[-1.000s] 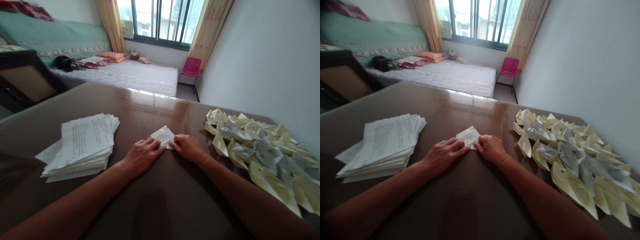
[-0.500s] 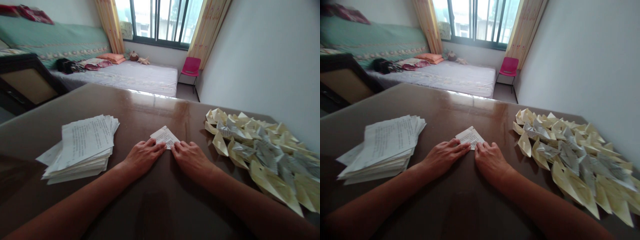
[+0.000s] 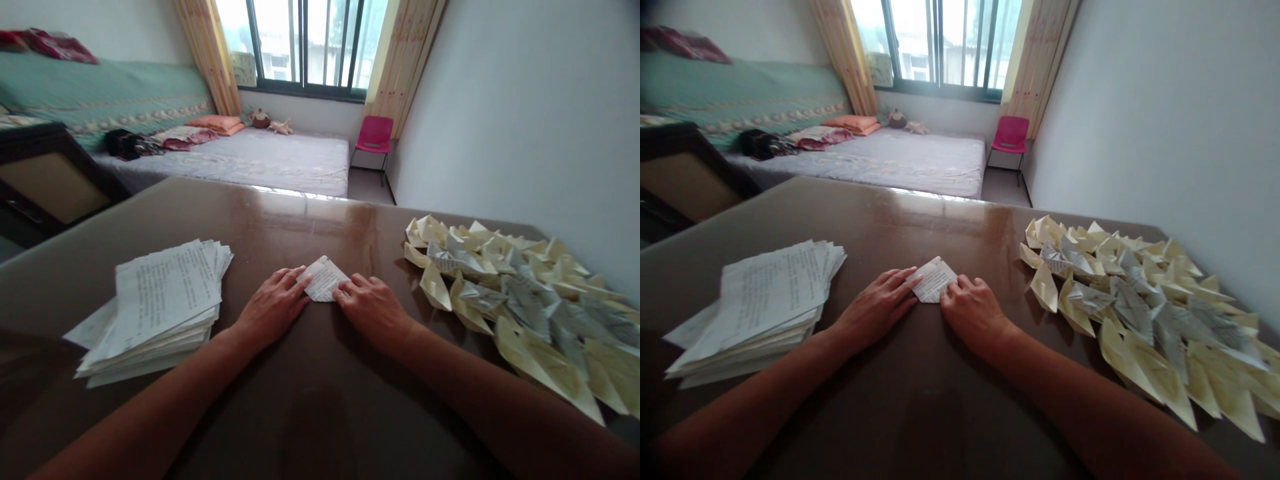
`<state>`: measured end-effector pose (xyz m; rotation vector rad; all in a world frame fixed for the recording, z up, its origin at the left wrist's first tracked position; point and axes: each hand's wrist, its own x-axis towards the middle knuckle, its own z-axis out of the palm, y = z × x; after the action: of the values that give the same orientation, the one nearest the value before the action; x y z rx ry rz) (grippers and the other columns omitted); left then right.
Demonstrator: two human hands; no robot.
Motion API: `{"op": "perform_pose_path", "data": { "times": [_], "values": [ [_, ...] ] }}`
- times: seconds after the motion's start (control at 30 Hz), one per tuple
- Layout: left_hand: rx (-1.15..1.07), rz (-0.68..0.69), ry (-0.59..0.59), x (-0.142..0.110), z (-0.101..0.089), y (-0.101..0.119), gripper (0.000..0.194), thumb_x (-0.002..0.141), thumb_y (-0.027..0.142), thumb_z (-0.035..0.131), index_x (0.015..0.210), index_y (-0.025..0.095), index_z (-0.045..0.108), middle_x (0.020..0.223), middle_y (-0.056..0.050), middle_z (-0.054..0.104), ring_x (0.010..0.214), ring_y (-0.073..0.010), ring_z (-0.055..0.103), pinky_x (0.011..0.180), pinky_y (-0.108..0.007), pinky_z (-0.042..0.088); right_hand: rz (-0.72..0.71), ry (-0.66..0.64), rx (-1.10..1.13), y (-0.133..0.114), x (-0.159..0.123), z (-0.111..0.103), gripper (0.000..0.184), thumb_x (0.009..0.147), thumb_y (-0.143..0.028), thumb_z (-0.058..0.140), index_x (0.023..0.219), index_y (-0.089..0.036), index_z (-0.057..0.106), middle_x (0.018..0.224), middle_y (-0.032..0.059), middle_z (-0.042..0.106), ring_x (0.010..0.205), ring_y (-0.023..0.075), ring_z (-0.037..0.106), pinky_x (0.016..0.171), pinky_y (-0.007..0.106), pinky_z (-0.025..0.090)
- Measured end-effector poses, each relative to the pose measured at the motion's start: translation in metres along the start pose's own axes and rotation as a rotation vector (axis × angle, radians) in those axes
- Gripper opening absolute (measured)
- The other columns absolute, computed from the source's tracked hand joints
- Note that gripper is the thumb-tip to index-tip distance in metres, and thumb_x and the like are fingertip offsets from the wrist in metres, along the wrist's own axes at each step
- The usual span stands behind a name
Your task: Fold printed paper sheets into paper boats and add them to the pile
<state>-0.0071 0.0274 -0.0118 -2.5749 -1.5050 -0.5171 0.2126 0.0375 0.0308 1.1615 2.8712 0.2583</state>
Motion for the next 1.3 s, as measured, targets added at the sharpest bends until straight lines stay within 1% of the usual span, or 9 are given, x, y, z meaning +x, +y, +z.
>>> {"op": "perform_pose_path", "data": {
  "times": [0.2,0.33,0.43,0.67,0.8,0.97,1.1,1.2,1.3],
  "values": [
    [-0.183,-0.028,-0.053,0.0,-0.008,0.0,0.035,0.089,0.029,0.053,0.123,0.023,0.058,0.135,-0.008,0.053,0.112,-0.0233,0.056,0.097,-0.043,0.048,-0.035,0.044,0.049,0.023,0.001,0.007,0.023,0.091,-0.016,0.049,0.11,-0.019,0.063,0.109,0.0106,0.066,0.102,0.0247,0.053,0.079,0.034,0.041],
    [-0.392,-0.047,-0.085,0.001,-0.013,0.008,0.034,0.085,0.023,0.057,0.12,0.024,0.059,0.136,-0.006,0.051,0.081,-0.0114,0.065,0.082,-0.029,0.056,-0.103,0.118,0.176,0.039,0.006,0.022,0.025,0.093,-0.015,0.047,0.112,-0.019,0.063,0.112,0.0075,0.065,0.101,0.0209,0.054,0.087,0.033,0.043],
    [-0.475,-0.014,-0.108,0.001,-0.017,0.015,0.034,0.085,0.017,0.056,0.118,0.026,0.059,0.135,-0.004,0.051,0.08,-0.0092,0.064,0.076,-0.024,0.056,-0.15,0.214,0.287,0.044,0.009,0.034,0.025,0.093,-0.014,0.046,0.109,-0.02,0.065,0.112,0.0058,0.066,0.099,0.0193,0.054,0.089,0.033,0.044],
    [-0.225,0.141,-0.134,-0.003,-0.025,0.025,0.035,0.082,0.011,0.053,0.115,0.02,0.059,0.126,-0.006,0.057,0.111,-0.0208,0.053,0.097,-0.036,0.047,-0.165,0.266,0.359,0.039,0.01,0.042,0.023,0.093,-0.017,0.048,0.104,-0.022,0.067,0.112,0.0035,0.067,0.098,0.0187,0.054,0.09,0.033,0.043],
    [0.004,0.228,-0.075,0.0,-0.029,0.025,0.027,0.086,0.017,0.052,0.109,0.026,0.064,0.12,-0.001,0.063,0.104,-0.0233,0.051,0.088,-0.039,0.047,-0.151,0.246,0.357,0.038,0.009,0.04,0.021,0.092,-0.02,0.05,0.103,-0.024,0.067,0.112,0.0038,0.067,0.1,0.0189,0.053,0.087,0.034,0.04],
    [-0.099,0.251,-0.078,0.007,-0.022,0.018,0.019,0.091,0.027,0.052,0.102,0.032,0.067,0.111,0.004,0.068,0.108,-0.0218,0.051,0.092,-0.039,0.04,-0.143,0.242,0.371,0.038,0.008,0.037,0.019,0.092,-0.023,0.052,0.1,-0.025,0.069,0.11,0.0045,0.067,0.101,0.02,0.051,0.083,0.034,0.036],
    [-0.374,0.025,-0.152,0.011,-0.006,0.013,0.019,0.092,0.033,0.05,0.098,0.027,0.067,0.098,0.001,0.069,0.093,-0.016,0.058,0.084,-0.03,0.044,-0.193,0.22,0.46,0.041,0.008,0.036,0.019,0.09,-0.02,0.052,0.096,-0.024,0.07,0.101,0.005,0.067,0.096,0.0187,0.051,0.082,0.032,0.037],
    [-0.442,-0.248,-0.129,0.015,0.003,0.013,0.02,0.088,0.038,0.054,0.099,0.024,0.064,0.09,0.0,0.067,0.08,-0.0153,0.06,0.073,-0.027,0.045,-0.235,0.2,0.553,0.044,0.009,0.035,0.02,0.088,-0.017,0.053,0.097,-0.022,0.07,0.096,0.0048,0.066,0.093,0.0174,0.054,0.083,0.03,0.04],
    [-0.463,-0.361,-0.115,0.018,0.006,0.015,0.026,0.086,0.037,0.057,0.107,0.023,0.058,0.088,0.001,0.067,0.075,-0.0146,0.061,0.069,-0.026,0.044,-0.264,0.201,0.607,0.046,0.01,0.035,0.017,0.085,-0.018,0.056,0.095,-0.022,0.07,0.094,0.0042,0.066,0.091,0.0174,0.055,0.084,0.031,0.041]
  ]
}}
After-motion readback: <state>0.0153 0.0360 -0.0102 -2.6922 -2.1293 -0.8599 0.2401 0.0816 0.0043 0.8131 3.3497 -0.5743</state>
